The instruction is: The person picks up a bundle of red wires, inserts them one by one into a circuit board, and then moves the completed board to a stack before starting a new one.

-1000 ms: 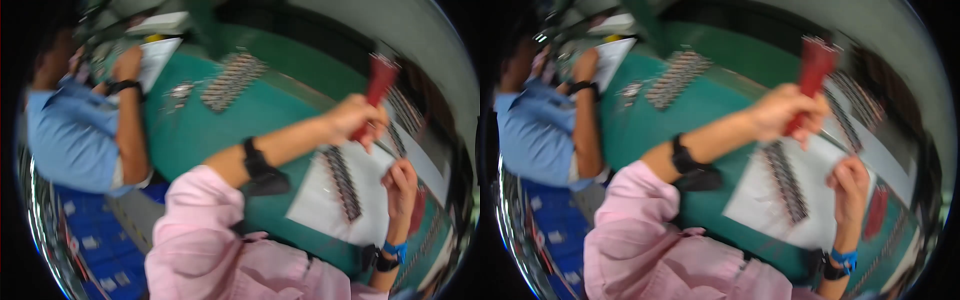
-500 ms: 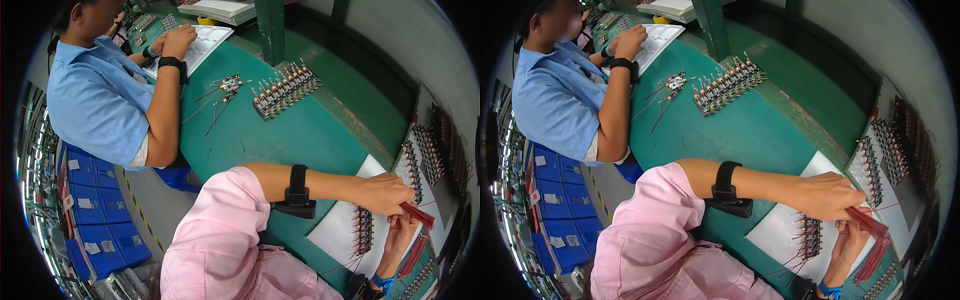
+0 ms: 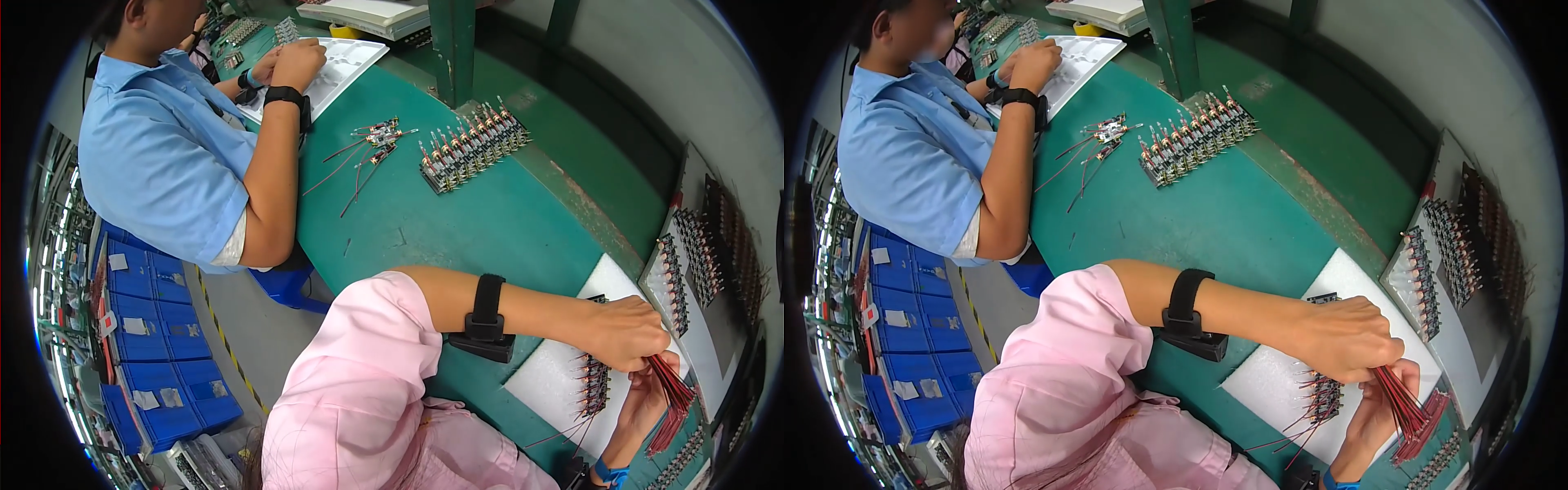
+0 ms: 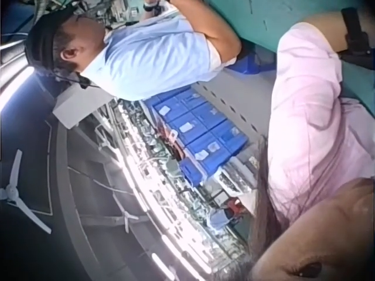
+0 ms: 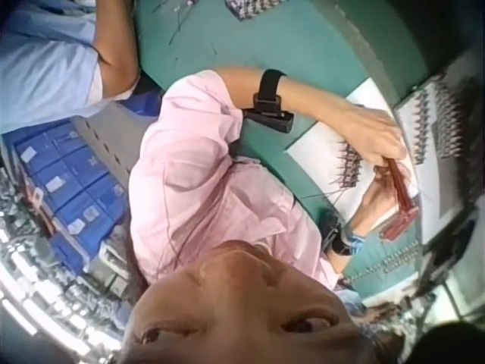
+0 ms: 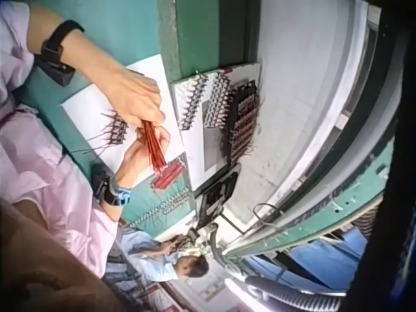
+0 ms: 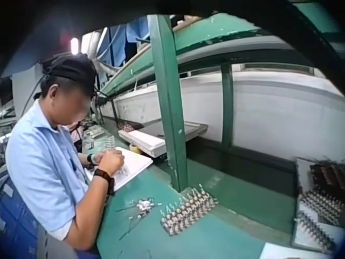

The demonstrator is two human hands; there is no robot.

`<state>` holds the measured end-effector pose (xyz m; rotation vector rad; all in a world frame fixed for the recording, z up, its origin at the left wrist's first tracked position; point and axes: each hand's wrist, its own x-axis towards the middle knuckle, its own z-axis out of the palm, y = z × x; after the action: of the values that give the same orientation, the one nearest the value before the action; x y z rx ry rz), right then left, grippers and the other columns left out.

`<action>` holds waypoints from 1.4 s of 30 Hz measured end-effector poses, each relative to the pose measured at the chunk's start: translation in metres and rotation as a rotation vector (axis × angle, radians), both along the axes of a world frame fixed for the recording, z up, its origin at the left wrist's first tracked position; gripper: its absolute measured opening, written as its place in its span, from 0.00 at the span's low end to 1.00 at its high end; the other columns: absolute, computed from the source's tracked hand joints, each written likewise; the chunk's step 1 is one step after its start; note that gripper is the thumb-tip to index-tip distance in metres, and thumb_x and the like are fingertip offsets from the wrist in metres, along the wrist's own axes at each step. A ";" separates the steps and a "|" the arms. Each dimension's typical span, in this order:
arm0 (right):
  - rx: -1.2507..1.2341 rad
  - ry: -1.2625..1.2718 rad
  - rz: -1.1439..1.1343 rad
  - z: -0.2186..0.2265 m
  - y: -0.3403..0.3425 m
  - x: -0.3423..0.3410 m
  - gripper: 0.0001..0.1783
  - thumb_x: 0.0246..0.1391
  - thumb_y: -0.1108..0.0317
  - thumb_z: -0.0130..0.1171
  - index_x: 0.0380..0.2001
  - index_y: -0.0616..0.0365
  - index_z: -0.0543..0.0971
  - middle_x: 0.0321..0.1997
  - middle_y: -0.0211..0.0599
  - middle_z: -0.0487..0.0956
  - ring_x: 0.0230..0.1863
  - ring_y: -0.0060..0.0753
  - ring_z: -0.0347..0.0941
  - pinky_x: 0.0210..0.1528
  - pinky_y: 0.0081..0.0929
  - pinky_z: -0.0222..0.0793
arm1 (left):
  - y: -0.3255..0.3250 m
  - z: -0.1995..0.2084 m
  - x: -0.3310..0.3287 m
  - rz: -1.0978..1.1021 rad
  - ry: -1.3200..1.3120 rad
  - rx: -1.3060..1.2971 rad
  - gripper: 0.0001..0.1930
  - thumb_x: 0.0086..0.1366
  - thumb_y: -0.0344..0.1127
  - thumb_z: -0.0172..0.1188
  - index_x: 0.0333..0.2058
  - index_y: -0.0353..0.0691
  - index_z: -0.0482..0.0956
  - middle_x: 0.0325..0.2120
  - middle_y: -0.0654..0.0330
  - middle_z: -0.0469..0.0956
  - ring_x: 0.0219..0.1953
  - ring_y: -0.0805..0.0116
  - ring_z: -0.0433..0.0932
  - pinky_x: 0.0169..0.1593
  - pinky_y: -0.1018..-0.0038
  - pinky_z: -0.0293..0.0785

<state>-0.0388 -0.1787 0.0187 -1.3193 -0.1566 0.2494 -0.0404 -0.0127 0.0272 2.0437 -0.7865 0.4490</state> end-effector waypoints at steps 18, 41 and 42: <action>-0.468 -0.655 0.089 0.021 -0.029 -0.027 0.07 0.47 0.70 0.49 0.26 0.64 0.68 0.20 0.32 0.65 0.19 0.18 0.57 0.24 0.13 0.53 | -0.008 0.009 -0.013 -0.490 0.616 -0.503 0.11 0.40 0.34 0.52 0.12 0.29 0.70 0.06 0.54 0.65 0.10 0.70 0.61 0.17 0.72 0.58; -0.270 -0.063 0.221 0.010 0.010 0.031 0.03 0.41 0.75 0.51 0.22 0.63 0.69 0.17 0.34 0.69 0.15 0.22 0.64 0.19 0.17 0.59 | 0.021 0.005 0.013 -0.040 0.282 0.056 0.05 0.42 0.26 0.54 0.21 0.32 0.73 0.09 0.55 0.66 0.11 0.66 0.66 0.18 0.73 0.60; -0.256 0.056 0.181 0.008 0.012 0.032 0.03 0.42 0.75 0.51 0.22 0.63 0.70 0.16 0.34 0.69 0.15 0.22 0.64 0.19 0.16 0.59 | 0.021 0.005 0.015 -0.076 0.285 0.043 0.05 0.42 0.26 0.54 0.21 0.32 0.73 0.09 0.55 0.66 0.11 0.66 0.66 0.18 0.73 0.60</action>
<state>-0.0071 -0.1664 0.0270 -1.5524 -0.2021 0.4723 -0.0254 0.0078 0.0318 2.0510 -0.7007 0.0940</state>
